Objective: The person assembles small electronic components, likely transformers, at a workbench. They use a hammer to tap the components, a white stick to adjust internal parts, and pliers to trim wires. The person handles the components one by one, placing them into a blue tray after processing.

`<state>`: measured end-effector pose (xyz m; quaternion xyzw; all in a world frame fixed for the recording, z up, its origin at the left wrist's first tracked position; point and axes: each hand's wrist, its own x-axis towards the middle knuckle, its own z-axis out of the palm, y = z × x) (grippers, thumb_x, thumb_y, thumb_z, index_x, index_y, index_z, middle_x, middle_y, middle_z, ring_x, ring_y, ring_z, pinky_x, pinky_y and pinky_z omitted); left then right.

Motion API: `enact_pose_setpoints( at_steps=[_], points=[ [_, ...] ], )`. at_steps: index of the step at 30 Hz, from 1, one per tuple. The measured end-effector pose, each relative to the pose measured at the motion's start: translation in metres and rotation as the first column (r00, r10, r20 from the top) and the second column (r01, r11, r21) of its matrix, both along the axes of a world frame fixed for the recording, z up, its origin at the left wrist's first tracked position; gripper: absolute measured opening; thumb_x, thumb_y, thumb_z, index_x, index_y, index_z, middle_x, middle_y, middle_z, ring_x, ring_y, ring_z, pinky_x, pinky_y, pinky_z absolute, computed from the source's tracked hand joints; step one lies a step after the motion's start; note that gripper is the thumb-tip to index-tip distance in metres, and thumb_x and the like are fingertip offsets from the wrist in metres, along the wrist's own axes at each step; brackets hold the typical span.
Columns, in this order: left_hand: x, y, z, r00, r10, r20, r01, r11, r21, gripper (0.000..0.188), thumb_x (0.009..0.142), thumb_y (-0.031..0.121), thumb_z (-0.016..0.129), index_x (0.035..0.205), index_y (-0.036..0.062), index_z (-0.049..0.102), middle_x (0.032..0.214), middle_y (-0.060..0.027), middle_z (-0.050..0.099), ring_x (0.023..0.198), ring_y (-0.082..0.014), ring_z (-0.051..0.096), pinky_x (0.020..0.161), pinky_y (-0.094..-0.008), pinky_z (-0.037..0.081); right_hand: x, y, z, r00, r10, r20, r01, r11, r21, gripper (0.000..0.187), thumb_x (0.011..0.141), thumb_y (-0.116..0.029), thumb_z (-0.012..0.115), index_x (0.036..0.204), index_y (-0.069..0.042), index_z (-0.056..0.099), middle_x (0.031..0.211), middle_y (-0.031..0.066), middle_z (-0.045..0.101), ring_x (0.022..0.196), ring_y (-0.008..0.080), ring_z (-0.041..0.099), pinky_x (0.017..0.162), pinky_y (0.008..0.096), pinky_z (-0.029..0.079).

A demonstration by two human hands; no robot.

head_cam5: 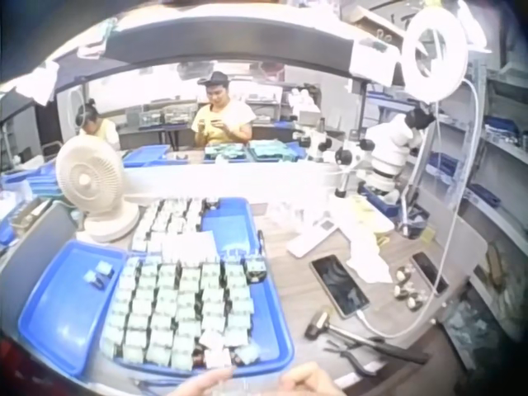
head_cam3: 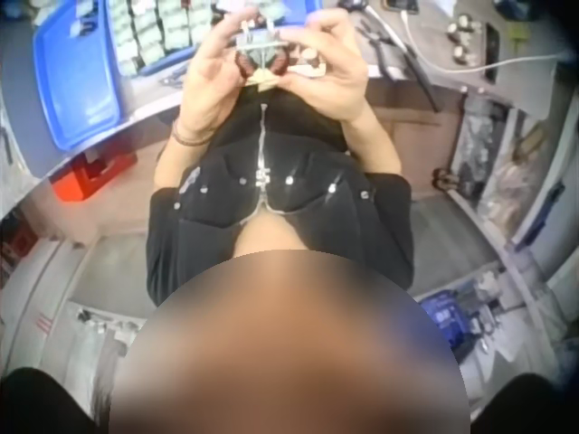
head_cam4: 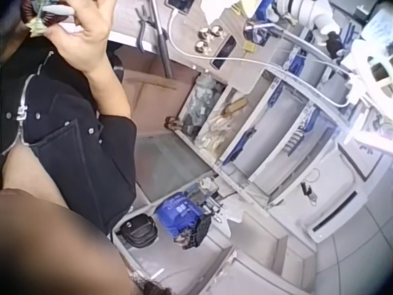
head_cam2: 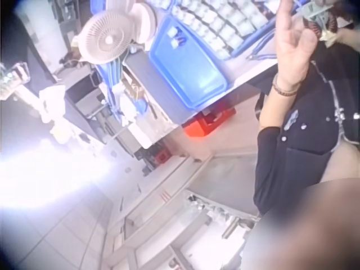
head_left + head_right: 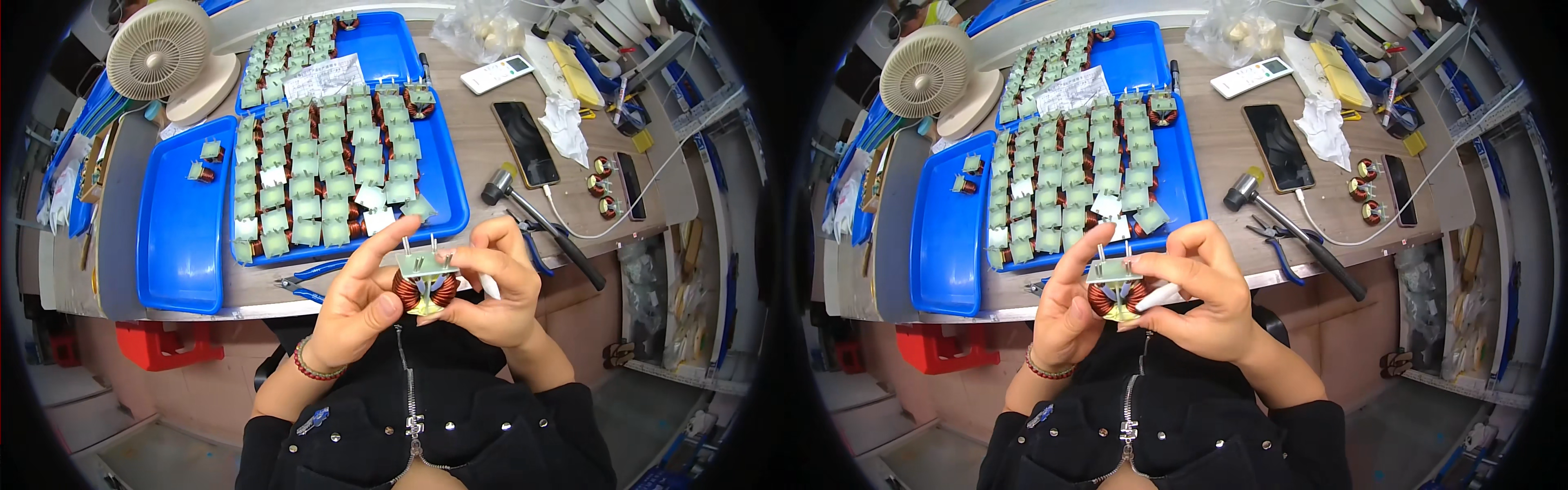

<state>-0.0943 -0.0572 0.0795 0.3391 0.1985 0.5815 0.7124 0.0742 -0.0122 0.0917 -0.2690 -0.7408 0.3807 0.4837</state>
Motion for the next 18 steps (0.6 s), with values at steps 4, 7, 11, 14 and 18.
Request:
enact_pose_setpoints(
  at_steps=[4,7,11,14,18],
  points=[
    [0.007,0.000,0.009,0.938,0.185,-0.292,-0.133,0.973,0.189,0.052,0.083,-0.003,0.052,0.129,-0.0016,0.028,0.111,-0.0139,0.053,0.099,-0.0155,0.056,0.083,-0.0267,0.044,-0.008,0.002,-0.005,0.999,0.001,-0.048,0.001,0.999,0.045,0.048,0.057,-0.006,0.080,0.102,-0.006,0.063,0.089,0.0038,0.042,0.070,0.0094,0.049,0.054,0.0193,0.038],
    [0.009,0.003,0.010,0.905,0.216,-0.368,-0.141,0.966,0.218,0.044,0.084,-0.003,0.050,0.125,-0.0017,0.033,0.110,-0.0116,0.052,0.099,-0.0148,0.055,0.082,-0.0250,0.045,-0.008,0.002,-0.006,0.998,-0.030,-0.050,0.032,0.999,0.030,0.048,0.057,-0.005,0.080,0.102,-0.006,0.063,0.091,0.0045,0.043,0.072,0.0103,0.050,0.055,0.0203,0.039],
    [0.001,0.006,0.010,0.960,0.066,-0.271,-0.026,0.989,0.147,0.045,0.089,0.007,0.045,0.130,-0.0024,0.028,0.115,-0.0129,0.049,0.104,-0.0166,0.052,0.088,-0.0287,0.041,-0.003,0.002,-0.006,0.998,-0.033,-0.053,0.031,0.998,-0.052,0.048,0.056,-0.003,0.081,0.101,-0.006,0.063,0.094,0.0064,0.044,0.074,0.0119,0.052,0.060,0.0223,0.044],
    [0.000,0.006,0.003,0.972,0.081,-0.221,-0.031,0.975,0.218,0.049,0.093,0.017,0.040,0.134,-0.0025,0.023,0.123,-0.0159,0.044,0.111,-0.0190,0.047,0.094,-0.0329,0.036,-0.004,0.002,-0.004,0.998,-0.041,-0.056,0.045,0.997,0.059,0.047,0.055,-0.002,0.081,0.099,-0.006,0.064,0.099,0.0077,0.043,0.076,0.0130,0.054,0.064,0.0234,0.048],
    [0.000,0.006,-0.002,0.977,0.074,-0.199,-0.019,0.964,0.264,0.053,0.092,0.016,0.044,0.135,-0.0019,0.020,0.121,-0.0164,0.046,0.111,-0.0195,0.048,0.093,-0.0318,0.036,-0.006,0.001,-0.006,0.989,-0.016,-0.149,0.029,0.996,0.086,0.045,0.056,0.001,0.079,0.098,-0.005,0.064,0.101,0.0079,0.041,0.078,0.0144,0.057,0.066,0.0245,0.050]
  ],
)
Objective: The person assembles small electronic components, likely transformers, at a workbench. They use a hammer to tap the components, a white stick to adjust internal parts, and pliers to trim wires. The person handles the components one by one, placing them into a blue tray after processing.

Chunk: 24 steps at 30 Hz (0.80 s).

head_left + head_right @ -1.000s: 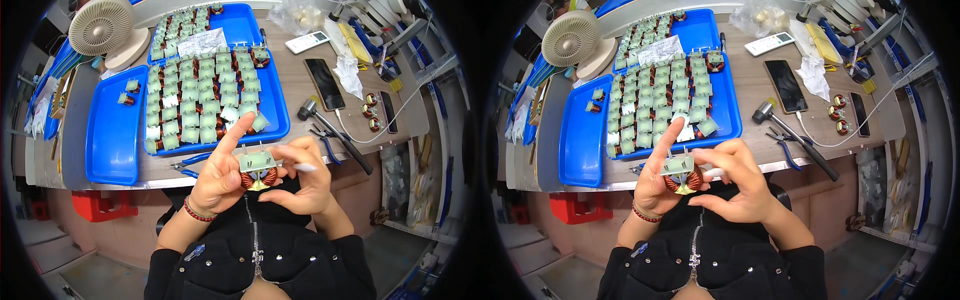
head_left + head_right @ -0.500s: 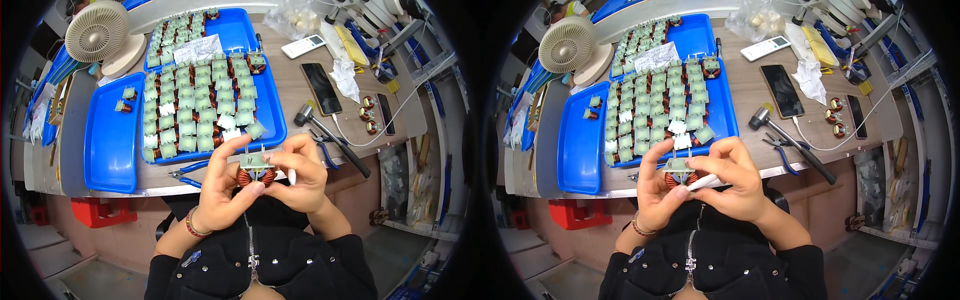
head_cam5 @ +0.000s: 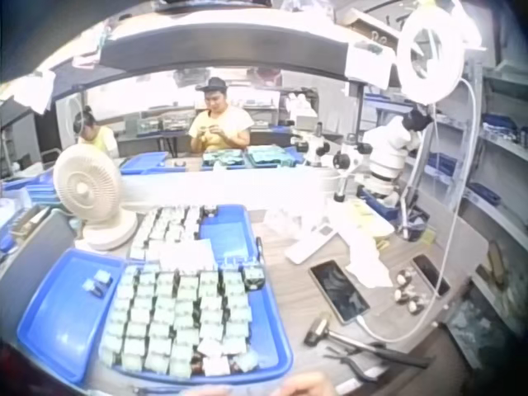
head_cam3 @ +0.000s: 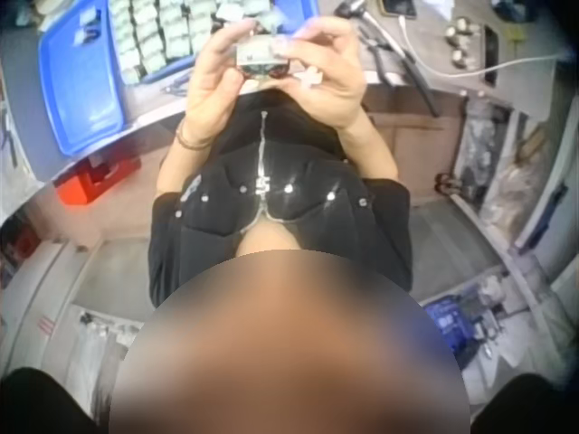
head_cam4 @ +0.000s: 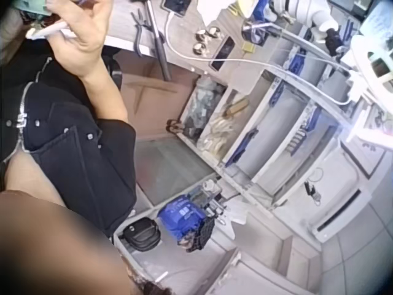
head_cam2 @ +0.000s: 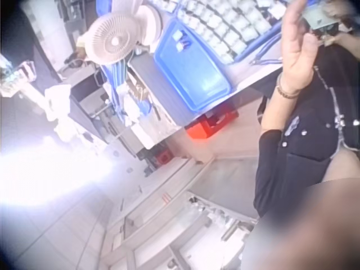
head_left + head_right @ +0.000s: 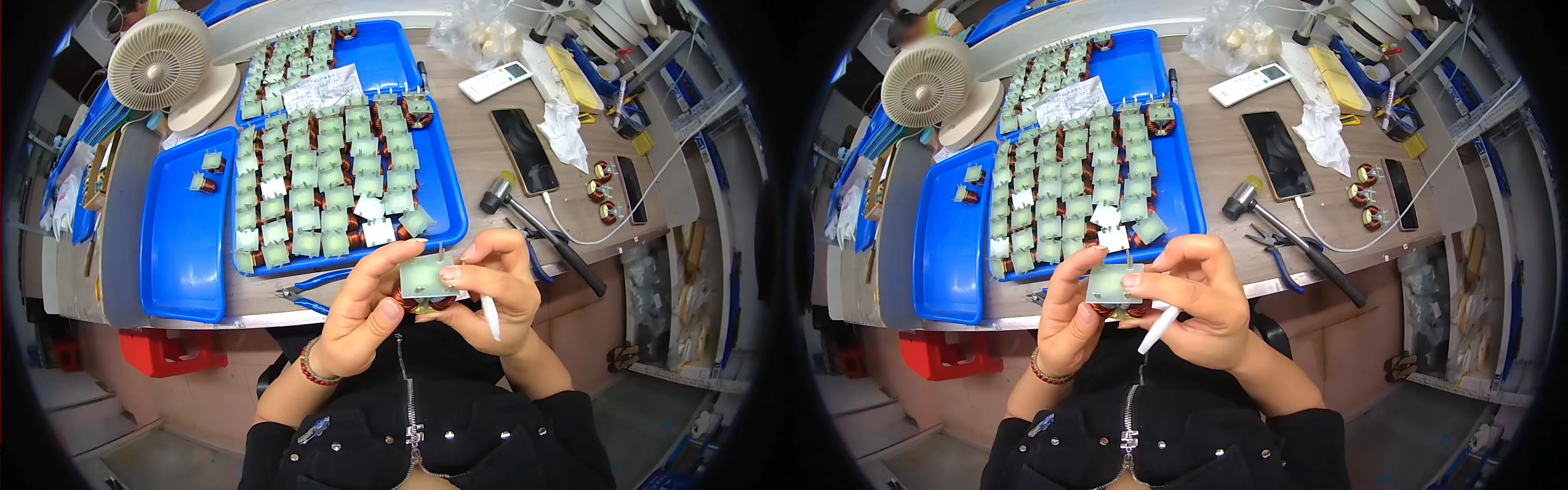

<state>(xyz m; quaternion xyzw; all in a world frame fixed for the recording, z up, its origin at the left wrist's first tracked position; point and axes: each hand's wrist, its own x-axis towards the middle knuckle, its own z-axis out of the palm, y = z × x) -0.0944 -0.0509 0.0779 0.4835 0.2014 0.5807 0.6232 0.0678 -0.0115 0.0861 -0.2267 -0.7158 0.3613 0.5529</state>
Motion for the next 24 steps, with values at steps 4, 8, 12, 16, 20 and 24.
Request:
enact_pose_setpoints(
  at_steps=[4,8,12,16,20,24],
  points=[
    [0.000,0.000,0.001,0.999,-0.029,0.042,0.030,0.999,-0.029,0.061,0.090,0.015,0.047,0.137,-0.0002,0.011,0.118,-0.0189,0.050,0.108,-0.0204,0.050,0.092,-0.0317,0.037,0.003,0.001,0.003,0.999,-0.006,0.036,0.006,1.000,-0.002,0.044,0.056,0.001,0.079,0.097,-0.005,0.064,0.101,0.0075,0.041,0.077,0.0135,0.056,0.065,0.0230,0.049],
    [-0.001,0.004,-0.004,0.992,-0.058,0.114,0.071,0.992,-0.109,0.068,0.089,0.015,0.050,0.138,0.0018,0.004,0.116,-0.0214,0.052,0.107,-0.0215,0.052,0.092,-0.0324,0.037,0.002,0.001,-0.002,1.000,-0.008,0.008,0.008,1.000,0.006,0.043,0.057,0.002,0.079,0.098,-0.004,0.064,0.102,0.0082,0.042,0.076,0.0126,0.056,0.065,0.0228,0.049],
    [0.001,0.005,-0.006,0.971,-0.072,0.229,0.102,0.987,-0.122,0.064,0.090,0.014,0.050,0.137,0.0024,0.009,0.116,-0.0206,0.051,0.108,-0.0215,0.051,0.091,-0.0325,0.038,0.001,0.000,0.000,0.999,0.032,0.002,-0.032,0.999,-0.033,0.042,0.059,0.004,0.077,0.098,-0.003,0.063,0.106,0.0114,0.045,0.072,0.0108,0.056,0.063,0.0227,0.049],
    [0.009,0.005,-0.003,0.982,0.042,0.185,-0.016,0.990,-0.142,0.053,0.088,0.014,0.052,0.132,0.0003,0.026,0.119,-0.0134,0.047,0.108,-0.0198,0.048,0.093,-0.0324,0.037,-0.009,0.001,0.000,0.993,0.051,-0.106,-0.059,0.996,-0.071,0.041,0.060,0.008,0.072,0.098,-0.003,0.063,0.106,0.0114,0.048,0.063,0.0077,0.053,0.048,0.0188,0.044],
    [0.008,0.007,-0.003,0.976,0.206,-0.076,-0.207,0.978,-0.002,0.053,0.085,0.014,0.057,0.129,-0.0032,0.034,0.122,-0.0087,0.038,0.112,-0.0180,0.042,0.095,-0.0322,0.033,-0.003,0.003,0.003,0.922,-0.254,0.291,0.139,0.921,0.364,0.047,0.056,0.010,0.067,0.099,-0.008,0.062,0.095,0.0070,0.053,0.050,0.0102,0.051,0.041,0.0210,0.040],
    [0.004,0.007,0.000,0.983,0.157,-0.096,-0.154,0.987,0.038,0.075,0.076,0.017,0.068,0.134,-0.0044,0.027,0.123,-0.0083,0.033,0.114,-0.0163,0.038,0.096,-0.0308,0.031,-0.013,0.002,-0.006,0.959,-0.263,0.107,0.210,0.910,0.357,0.042,0.059,0.006,0.066,0.098,-0.010,0.064,0.093,0.0061,0.054,0.055,0.0113,0.053,0.043,0.0220,0.042]
  ],
)
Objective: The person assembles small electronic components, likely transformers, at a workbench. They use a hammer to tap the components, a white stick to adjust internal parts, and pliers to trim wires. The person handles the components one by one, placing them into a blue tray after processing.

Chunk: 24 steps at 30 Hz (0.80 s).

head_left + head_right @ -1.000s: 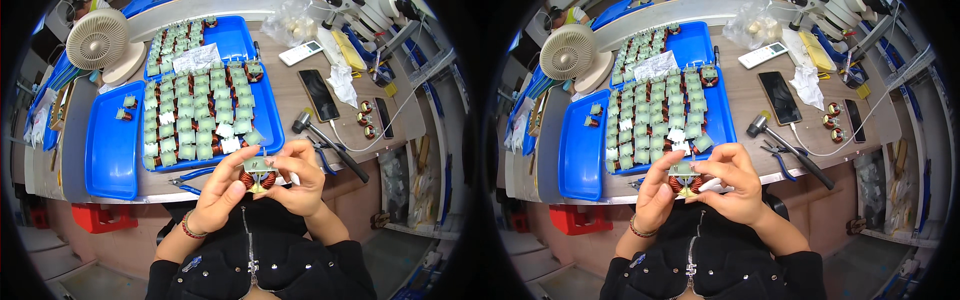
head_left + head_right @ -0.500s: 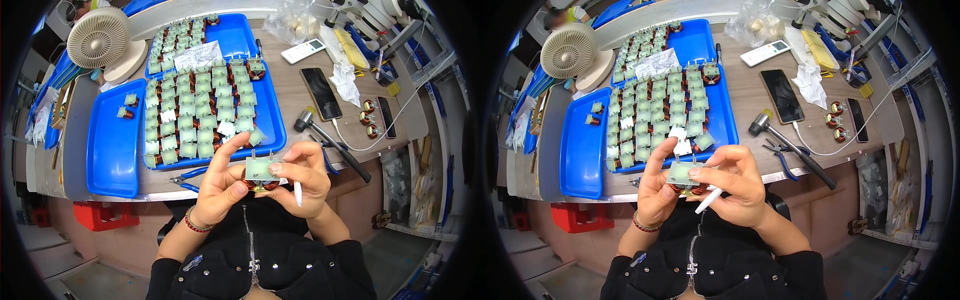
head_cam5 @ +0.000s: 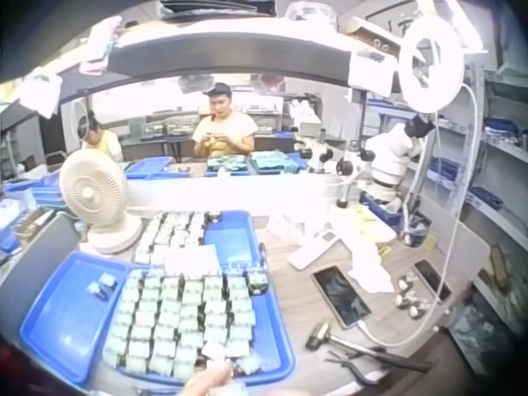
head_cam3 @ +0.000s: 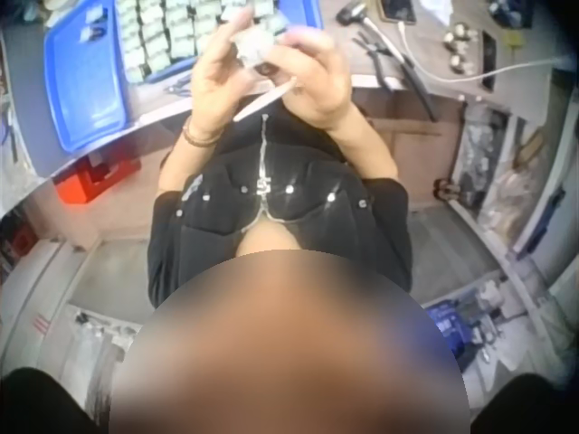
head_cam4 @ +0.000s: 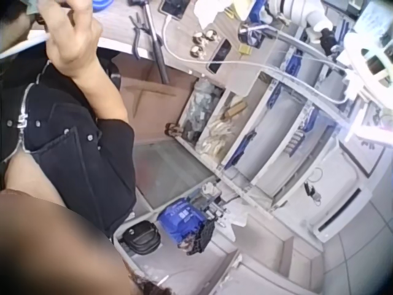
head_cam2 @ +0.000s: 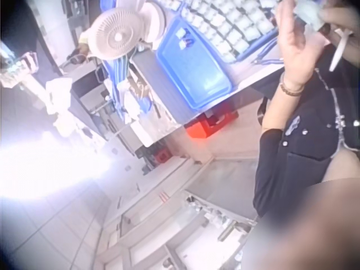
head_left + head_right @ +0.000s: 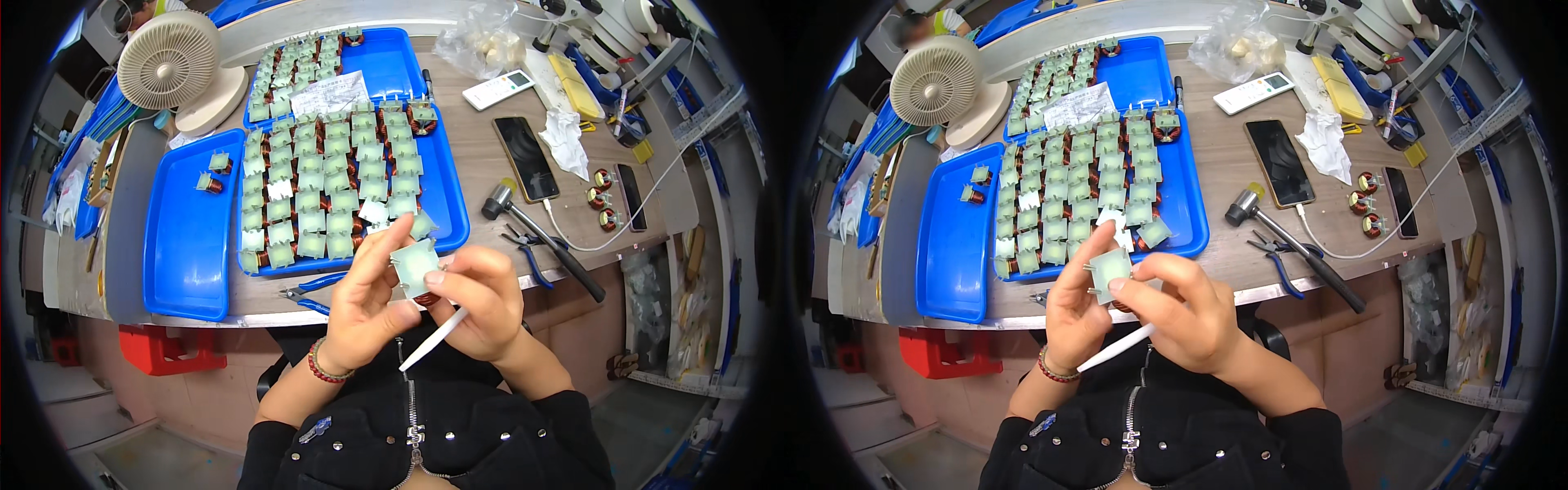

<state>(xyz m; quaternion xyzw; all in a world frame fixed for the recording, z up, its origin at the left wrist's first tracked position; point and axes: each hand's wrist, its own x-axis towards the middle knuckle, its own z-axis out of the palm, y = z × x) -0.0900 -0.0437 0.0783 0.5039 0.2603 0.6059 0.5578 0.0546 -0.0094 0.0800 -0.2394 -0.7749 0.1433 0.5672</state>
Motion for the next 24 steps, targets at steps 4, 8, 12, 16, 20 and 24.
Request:
enact_pose_setpoints(
  at_steps=[4,8,12,16,20,24],
  points=[
    [-0.001,-0.004,0.002,0.994,-0.070,0.088,0.079,0.990,-0.113,0.086,0.075,0.018,0.070,0.139,0.0010,0.016,0.120,-0.0107,0.040,0.110,-0.0166,0.044,0.094,-0.0294,0.035,0.000,-0.008,0.010,0.991,0.044,0.128,-0.054,0.995,0.080,0.050,0.056,0.005,0.072,0.102,-0.009,0.060,0.095,0.0076,0.052,0.065,0.0143,0.056,0.049,0.0221,0.046],
    [-0.004,-0.001,0.001,0.901,-0.188,0.392,0.241,0.966,-0.091,0.075,0.081,0.021,0.064,0.136,0.0036,0.016,0.119,-0.0236,0.048,0.109,-0.0257,0.051,0.094,-0.0350,0.040,0.003,-0.004,0.009,0.991,0.104,-0.082,-0.111,0.990,-0.087,0.067,0.057,0.002,0.079,0.116,-0.007,0.047,0.102,0.0121,0.044,0.072,0.0176,0.054,0.055,0.0216,0.046],
    [-0.009,-0.002,-0.001,0.848,-0.248,0.469,0.340,0.933,-0.120,0.071,0.083,0.027,0.061,0.136,0.0034,0.019,0.118,-0.0217,0.049,0.110,-0.0266,0.050,0.094,-0.0370,0.039,0.011,-0.008,0.013,0.973,0.208,-0.098,-0.227,0.939,-0.260,0.057,0.060,0.006,0.076,0.112,-0.002,0.051,0.104,0.0124,0.043,0.071,0.0134,0.053,0.059,0.0219,0.047],
    [-0.004,-0.004,0.001,0.854,-0.189,0.484,0.285,0.949,-0.132,0.070,0.083,0.028,0.060,0.136,0.0036,0.020,0.118,-0.0191,0.050,0.112,-0.0256,0.049,0.094,-0.0368,0.039,0.007,-0.003,0.016,0.956,0.266,-0.120,-0.285,0.940,-0.189,0.051,0.062,0.009,0.072,0.109,0.001,0.054,0.105,0.0129,0.043,0.071,0.0129,0.054,0.059,0.0220,0.047],
    [0.000,-0.007,-0.002,0.858,-0.171,0.485,0.252,0.962,-0.106,0.069,0.084,0.027,0.060,0.136,0.0052,0.021,0.119,-0.0176,0.050,0.112,-0.0245,0.049,0.094,-0.0363,0.040,0.007,-0.006,0.013,0.940,0.302,-0.157,-0.336,0.897,-0.287,0.049,0.063,0.009,0.071,0.109,0.003,0.054,0.105,0.0128,0.043,0.071,0.0123,0.054,0.060,0.0220,0.047],
    [-0.001,-0.007,-0.007,0.856,-0.184,0.483,0.270,0.956,-0.113,0.071,0.083,0.029,0.061,0.136,0.0060,0.019,0.118,-0.0174,0.050,0.111,-0.0235,0.049,0.093,-0.0359,0.040,0.008,-0.007,0.008,0.927,0.316,-0.205,-0.371,0.859,-0.354,0.050,0.063,0.008,0.072,0.109,0.003,0.054,0.105,0.0119,0.043,0.074,0.0096,0.051,0.057,0.0199,0.045]
  ],
)
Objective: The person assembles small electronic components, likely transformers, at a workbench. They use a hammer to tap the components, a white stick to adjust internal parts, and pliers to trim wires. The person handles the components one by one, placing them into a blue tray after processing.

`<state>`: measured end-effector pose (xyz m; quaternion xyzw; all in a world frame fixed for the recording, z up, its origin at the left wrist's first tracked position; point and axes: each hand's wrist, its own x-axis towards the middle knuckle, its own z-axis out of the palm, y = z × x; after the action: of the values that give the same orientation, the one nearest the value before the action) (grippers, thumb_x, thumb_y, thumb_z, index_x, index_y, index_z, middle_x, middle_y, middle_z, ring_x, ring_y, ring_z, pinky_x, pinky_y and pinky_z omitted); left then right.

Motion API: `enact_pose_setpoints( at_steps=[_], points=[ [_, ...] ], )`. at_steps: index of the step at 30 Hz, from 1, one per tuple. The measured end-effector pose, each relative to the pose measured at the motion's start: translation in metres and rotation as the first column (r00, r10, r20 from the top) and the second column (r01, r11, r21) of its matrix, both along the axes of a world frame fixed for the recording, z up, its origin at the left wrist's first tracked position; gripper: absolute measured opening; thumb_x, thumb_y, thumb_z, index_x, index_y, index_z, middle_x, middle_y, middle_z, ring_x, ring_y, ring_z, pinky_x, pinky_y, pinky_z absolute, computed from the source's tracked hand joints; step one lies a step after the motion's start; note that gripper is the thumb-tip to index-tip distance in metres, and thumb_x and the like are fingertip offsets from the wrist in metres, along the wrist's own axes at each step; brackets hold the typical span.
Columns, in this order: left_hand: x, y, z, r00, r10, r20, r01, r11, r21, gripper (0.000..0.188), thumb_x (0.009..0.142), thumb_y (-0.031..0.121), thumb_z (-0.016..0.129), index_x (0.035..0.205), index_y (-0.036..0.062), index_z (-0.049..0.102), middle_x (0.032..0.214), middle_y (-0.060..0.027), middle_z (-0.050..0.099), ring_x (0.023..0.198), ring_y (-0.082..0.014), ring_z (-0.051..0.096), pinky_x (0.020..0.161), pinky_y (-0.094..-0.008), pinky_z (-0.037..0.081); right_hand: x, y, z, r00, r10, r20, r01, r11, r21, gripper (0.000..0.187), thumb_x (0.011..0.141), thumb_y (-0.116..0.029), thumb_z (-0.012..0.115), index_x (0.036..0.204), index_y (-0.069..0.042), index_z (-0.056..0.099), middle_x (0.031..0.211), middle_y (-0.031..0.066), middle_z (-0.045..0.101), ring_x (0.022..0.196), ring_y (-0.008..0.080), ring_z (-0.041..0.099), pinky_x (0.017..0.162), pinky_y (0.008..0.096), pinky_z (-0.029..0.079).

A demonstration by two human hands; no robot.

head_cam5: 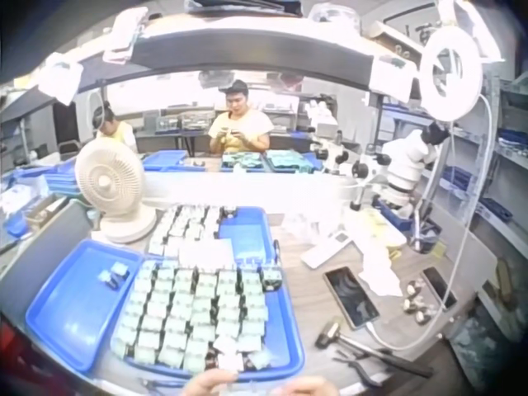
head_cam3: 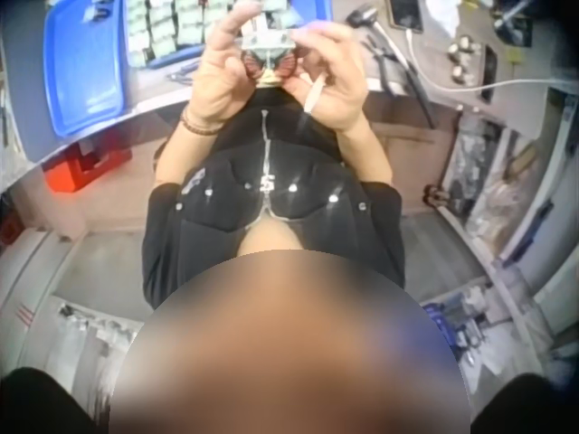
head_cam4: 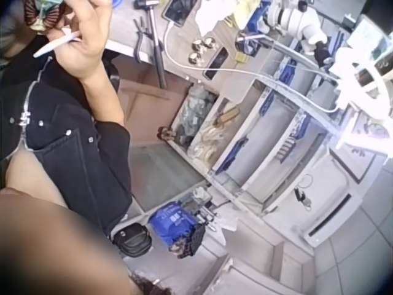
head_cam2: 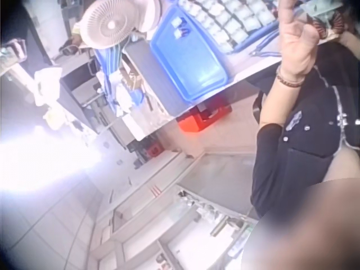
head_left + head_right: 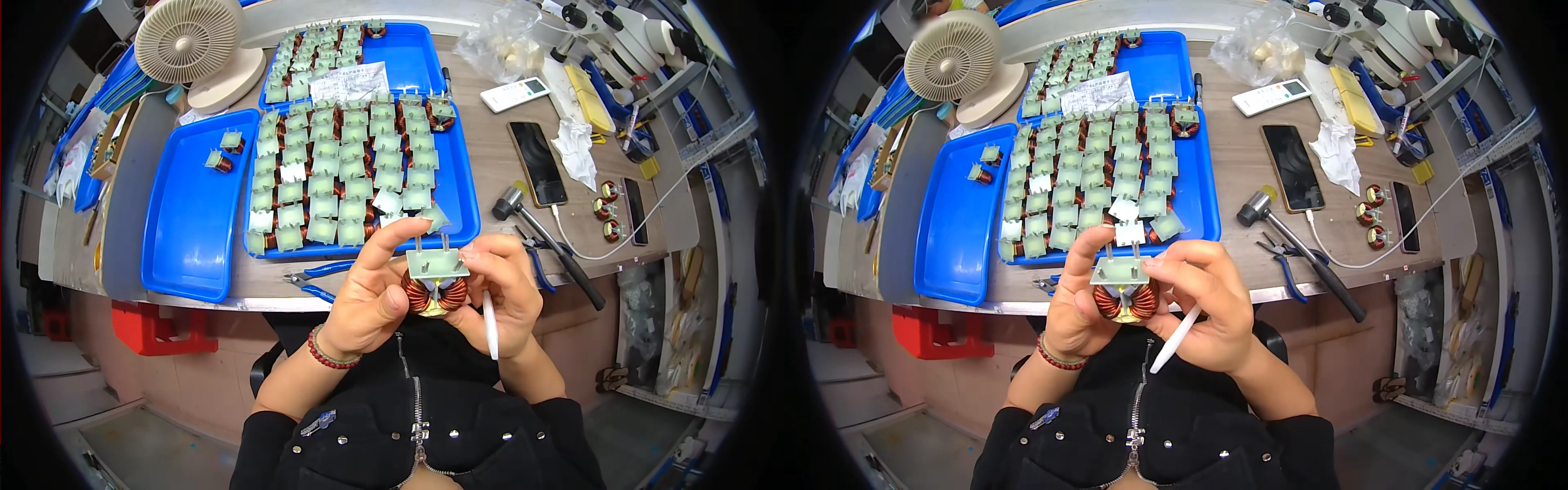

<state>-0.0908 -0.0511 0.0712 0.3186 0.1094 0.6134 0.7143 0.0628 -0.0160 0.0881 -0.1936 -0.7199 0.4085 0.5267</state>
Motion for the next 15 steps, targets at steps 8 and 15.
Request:
enact_pose_setpoints(
  at_steps=[8,15],
  points=[
    [0.001,0.003,0.008,0.997,-0.069,-0.040,0.065,0.994,-0.082,0.082,0.082,0.041,0.058,0.138,0.0016,0.012,0.112,-0.0138,0.053,0.105,-0.0211,0.052,0.090,-0.0326,0.040,-0.002,-0.004,-0.005,0.999,0.017,-0.051,-0.028,0.976,-0.216,0.051,0.063,0.009,0.071,0.110,0.000,0.053,0.103,0.0067,0.042,0.081,0.0082,0.047,0.062,0.0181,0.042],
    [-0.004,0.006,0.021,0.983,-0.020,-0.184,0.010,0.998,-0.054,0.066,0.086,0.019,0.052,0.137,0.0002,0.016,0.114,-0.0172,0.053,0.106,-0.0222,0.053,0.092,-0.0331,0.039,-0.003,0.002,-0.010,0.985,0.065,-0.161,-0.124,0.914,-0.385,0.052,0.064,-0.001,0.075,0.111,-0.003,0.054,0.105,0.0068,0.044,0.085,0.0109,0.049,0.069,0.0207,0.042]
  ],
)
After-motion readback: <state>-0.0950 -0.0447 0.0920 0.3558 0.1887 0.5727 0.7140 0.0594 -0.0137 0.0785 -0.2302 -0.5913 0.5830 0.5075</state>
